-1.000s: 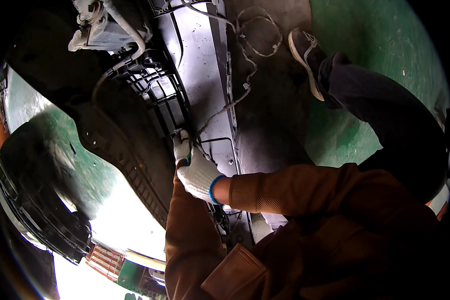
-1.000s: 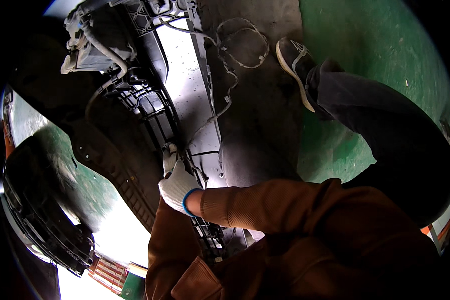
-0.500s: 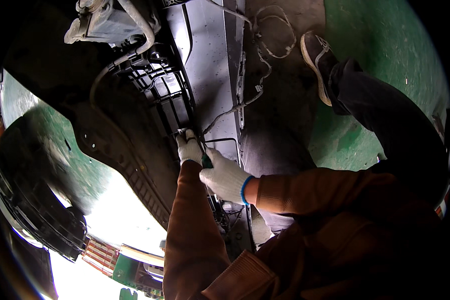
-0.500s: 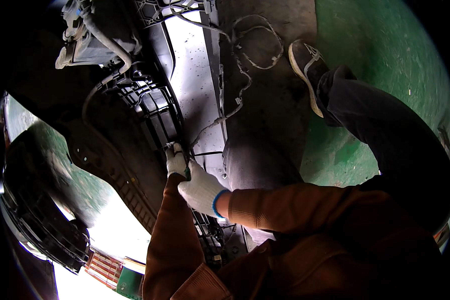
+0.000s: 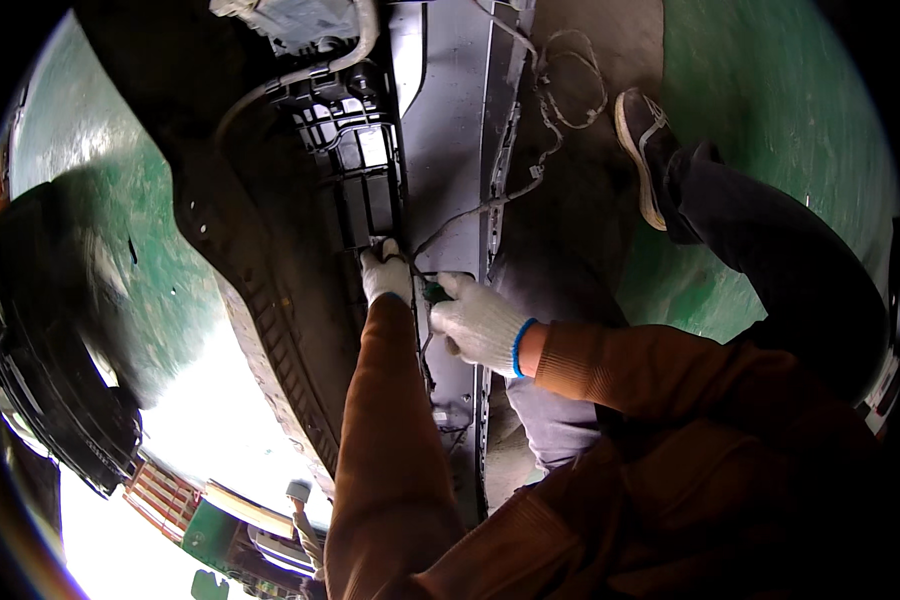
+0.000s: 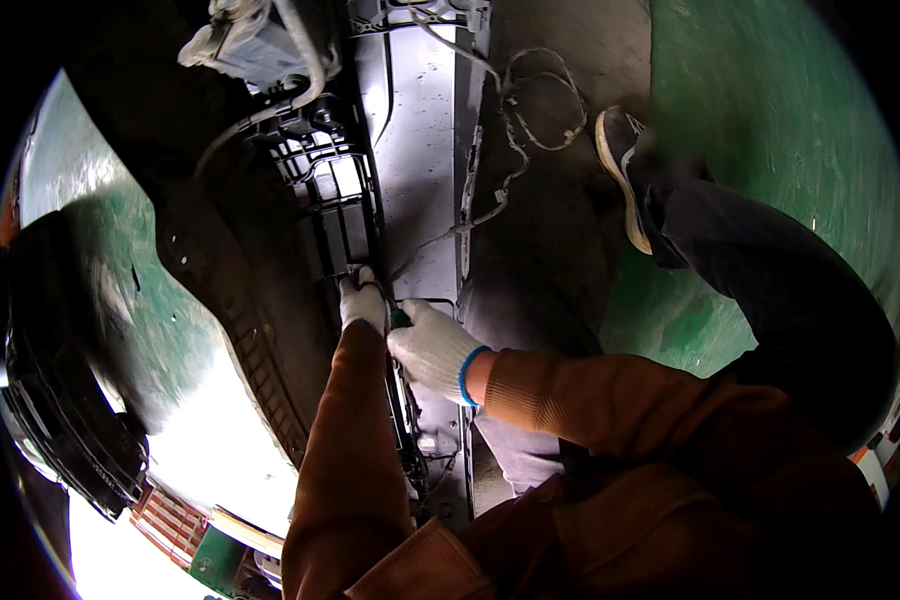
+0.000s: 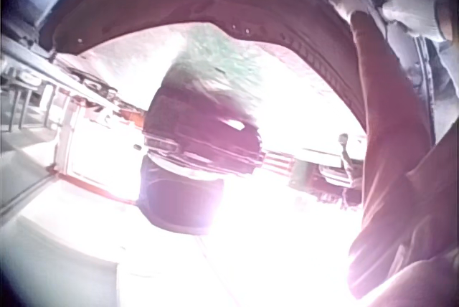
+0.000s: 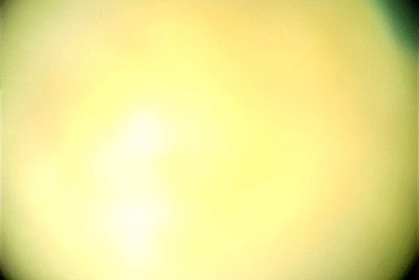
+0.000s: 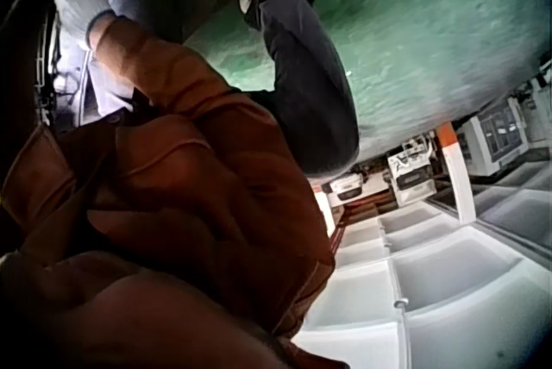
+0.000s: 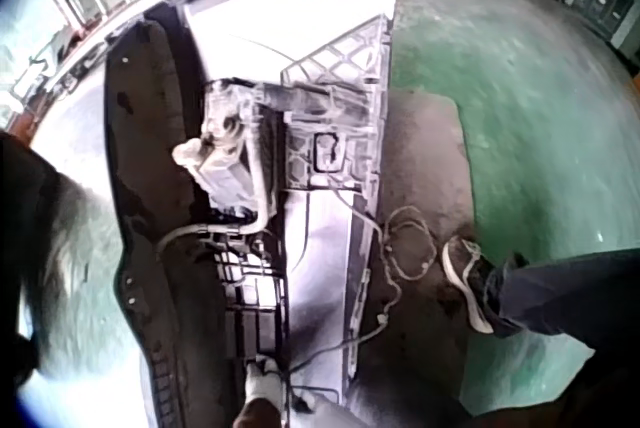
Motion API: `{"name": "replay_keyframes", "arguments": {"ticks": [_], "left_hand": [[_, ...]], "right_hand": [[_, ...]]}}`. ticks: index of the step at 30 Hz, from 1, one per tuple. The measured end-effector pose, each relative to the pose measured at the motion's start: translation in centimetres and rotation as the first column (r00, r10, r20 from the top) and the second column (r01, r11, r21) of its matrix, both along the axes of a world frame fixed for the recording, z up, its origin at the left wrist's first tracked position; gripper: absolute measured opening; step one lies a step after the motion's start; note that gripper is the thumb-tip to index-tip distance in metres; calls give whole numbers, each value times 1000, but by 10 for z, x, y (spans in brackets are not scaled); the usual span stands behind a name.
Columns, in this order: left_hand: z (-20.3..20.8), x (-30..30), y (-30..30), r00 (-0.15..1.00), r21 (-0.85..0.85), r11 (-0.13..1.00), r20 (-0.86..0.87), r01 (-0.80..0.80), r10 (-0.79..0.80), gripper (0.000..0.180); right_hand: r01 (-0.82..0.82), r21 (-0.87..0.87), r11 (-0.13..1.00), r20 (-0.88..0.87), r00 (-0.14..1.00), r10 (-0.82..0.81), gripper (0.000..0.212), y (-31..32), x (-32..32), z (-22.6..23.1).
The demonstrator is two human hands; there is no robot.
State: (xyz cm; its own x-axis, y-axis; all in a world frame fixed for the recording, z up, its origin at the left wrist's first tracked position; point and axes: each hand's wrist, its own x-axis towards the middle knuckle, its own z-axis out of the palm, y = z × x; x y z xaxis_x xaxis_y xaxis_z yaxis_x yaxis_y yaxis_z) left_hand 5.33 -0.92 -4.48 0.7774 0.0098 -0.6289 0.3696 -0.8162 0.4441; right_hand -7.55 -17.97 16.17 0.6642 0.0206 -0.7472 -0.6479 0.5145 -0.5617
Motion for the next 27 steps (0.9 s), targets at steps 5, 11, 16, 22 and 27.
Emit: {"name": "replay_keyframes", "arguments": {"ticks": [5, 11, 16, 22, 27], "left_hand": [[7, 0, -5, 998, -60, 998, 46, 35, -32, 59], [31, -4, -16, 994, 65, 993, 44, 95, -98, 64], [21, -1, -11, 993, 45, 997, 103, 58, -62, 62], [42, -7, -12, 999, -276, 961, 40, -10, 22, 61], [45, -4, -11, 994, -184, 978, 67, 101, -90, 58]], "right_hand": [[51, 255, 966, 54, 996, -67, 15, -19, -15, -6], [99, 112, 989, -65, 994, -92, 33, -74, 1, 47], [-107, 61, 992, -17, 994, 108, 75, -140, 8, 54], [-189, -107, 976, -40, 982, 186, 51, -125, -16, 30], [-503, -394, 769, -37, 845, 534, 61, -93, -11, 36]]}}
